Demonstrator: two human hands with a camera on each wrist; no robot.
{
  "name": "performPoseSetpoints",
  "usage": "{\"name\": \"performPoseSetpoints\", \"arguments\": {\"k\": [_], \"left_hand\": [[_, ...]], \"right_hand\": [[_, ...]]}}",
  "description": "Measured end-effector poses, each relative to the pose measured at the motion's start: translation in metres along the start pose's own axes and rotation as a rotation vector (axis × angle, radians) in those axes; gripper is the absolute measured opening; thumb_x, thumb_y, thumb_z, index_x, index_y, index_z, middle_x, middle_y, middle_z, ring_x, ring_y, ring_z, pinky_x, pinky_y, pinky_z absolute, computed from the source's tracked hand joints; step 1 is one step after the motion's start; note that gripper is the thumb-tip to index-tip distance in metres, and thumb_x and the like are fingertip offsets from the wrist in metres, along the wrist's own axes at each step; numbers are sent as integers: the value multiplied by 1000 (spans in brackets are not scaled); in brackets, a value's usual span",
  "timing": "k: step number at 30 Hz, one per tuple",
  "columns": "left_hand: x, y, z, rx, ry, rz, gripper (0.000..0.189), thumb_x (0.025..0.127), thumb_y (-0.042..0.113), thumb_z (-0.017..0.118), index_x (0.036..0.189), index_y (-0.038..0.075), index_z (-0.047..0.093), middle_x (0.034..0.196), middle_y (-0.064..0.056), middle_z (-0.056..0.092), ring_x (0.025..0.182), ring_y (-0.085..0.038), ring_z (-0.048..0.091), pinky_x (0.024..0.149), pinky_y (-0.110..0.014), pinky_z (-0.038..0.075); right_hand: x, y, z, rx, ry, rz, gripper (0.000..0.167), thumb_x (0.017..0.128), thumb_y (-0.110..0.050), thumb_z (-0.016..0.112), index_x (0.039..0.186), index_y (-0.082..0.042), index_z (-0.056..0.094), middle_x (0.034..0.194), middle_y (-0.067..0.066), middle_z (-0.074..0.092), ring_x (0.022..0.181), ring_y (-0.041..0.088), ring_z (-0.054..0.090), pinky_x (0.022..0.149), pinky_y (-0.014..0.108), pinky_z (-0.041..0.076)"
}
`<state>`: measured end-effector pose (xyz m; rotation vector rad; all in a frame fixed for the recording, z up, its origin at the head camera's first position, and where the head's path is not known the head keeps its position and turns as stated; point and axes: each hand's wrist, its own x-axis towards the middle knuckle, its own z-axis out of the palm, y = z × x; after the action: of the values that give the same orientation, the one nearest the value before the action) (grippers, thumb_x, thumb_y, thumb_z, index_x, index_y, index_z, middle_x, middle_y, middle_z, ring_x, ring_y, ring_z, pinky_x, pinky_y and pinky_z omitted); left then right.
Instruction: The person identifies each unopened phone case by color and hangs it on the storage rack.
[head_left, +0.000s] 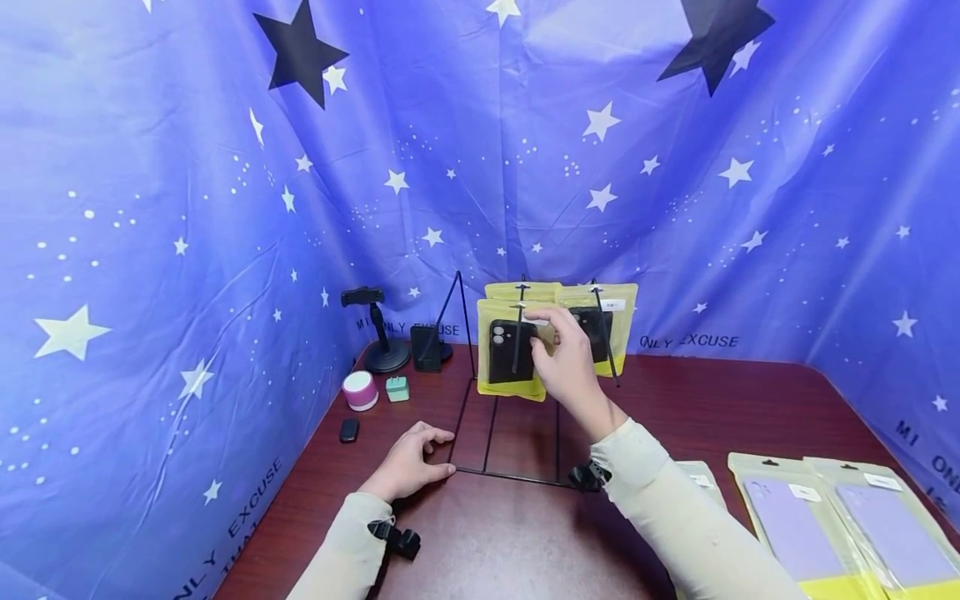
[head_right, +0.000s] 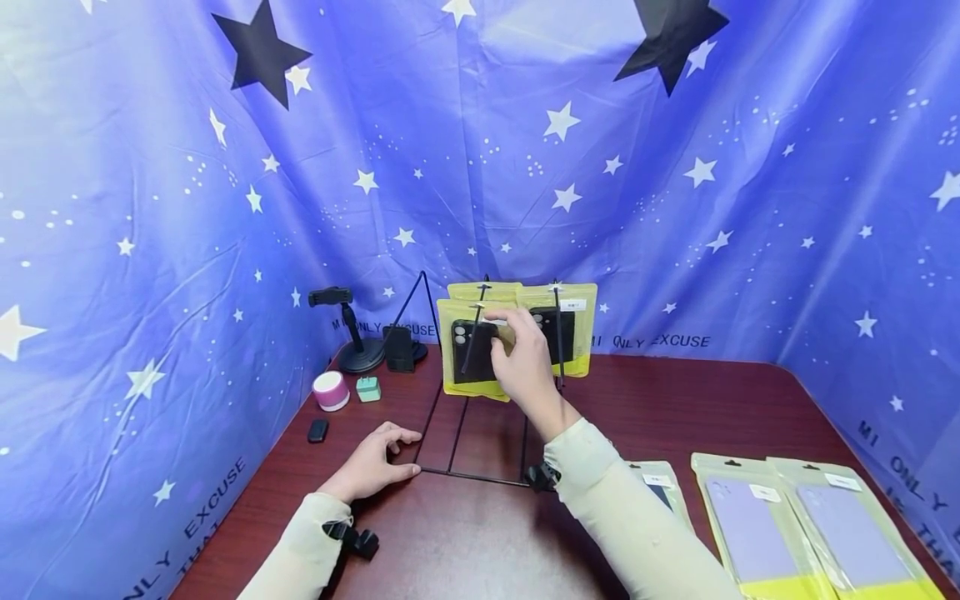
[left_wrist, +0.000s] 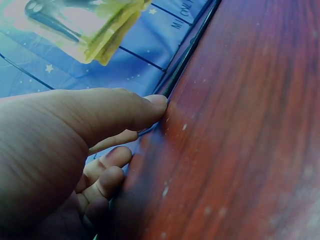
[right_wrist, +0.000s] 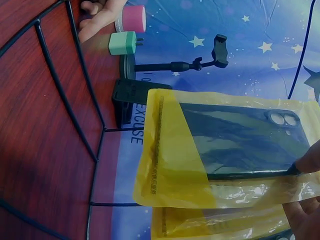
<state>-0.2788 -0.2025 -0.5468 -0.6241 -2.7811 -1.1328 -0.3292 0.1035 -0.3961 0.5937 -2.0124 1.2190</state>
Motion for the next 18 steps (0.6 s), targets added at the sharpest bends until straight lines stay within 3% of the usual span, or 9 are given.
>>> {"name": "performPoseSetpoints", "arguments": {"k": [6, 11, 18], "left_hand": [[2, -1, 1, -1, 0, -10, 48, 83, 27, 91, 127, 16, 74, 109, 4, 59, 94, -15, 54, 83, -33, 49], [2, -1, 0, -8, -4, -10, 49, 82, 27, 91, 127, 16, 74, 109, 3, 60, 94, -16, 54, 83, -33, 48], [2, -2, 0, 2, 9, 1, 48, 82, 27, 92, 126, 16, 74, 109, 4, 61, 93, -14, 55, 83, -32, 48]], "right_hand": [[1, 5, -1, 5, 14, 3, 45, 88, 9, 71, 125, -16, 73, 125, 3, 67, 95, 23, 57, 75, 34, 44], [1, 7, -1, 8, 14, -10, 47, 87, 10, 70, 126, -17, 73, 122, 4, 67, 83, 22, 53, 70, 34, 42], [4, 7, -1, 0, 13, -5, 50, 87, 9, 70, 129, -17, 72, 106, 7, 64, 69, 20, 43, 63, 33, 38]]}}
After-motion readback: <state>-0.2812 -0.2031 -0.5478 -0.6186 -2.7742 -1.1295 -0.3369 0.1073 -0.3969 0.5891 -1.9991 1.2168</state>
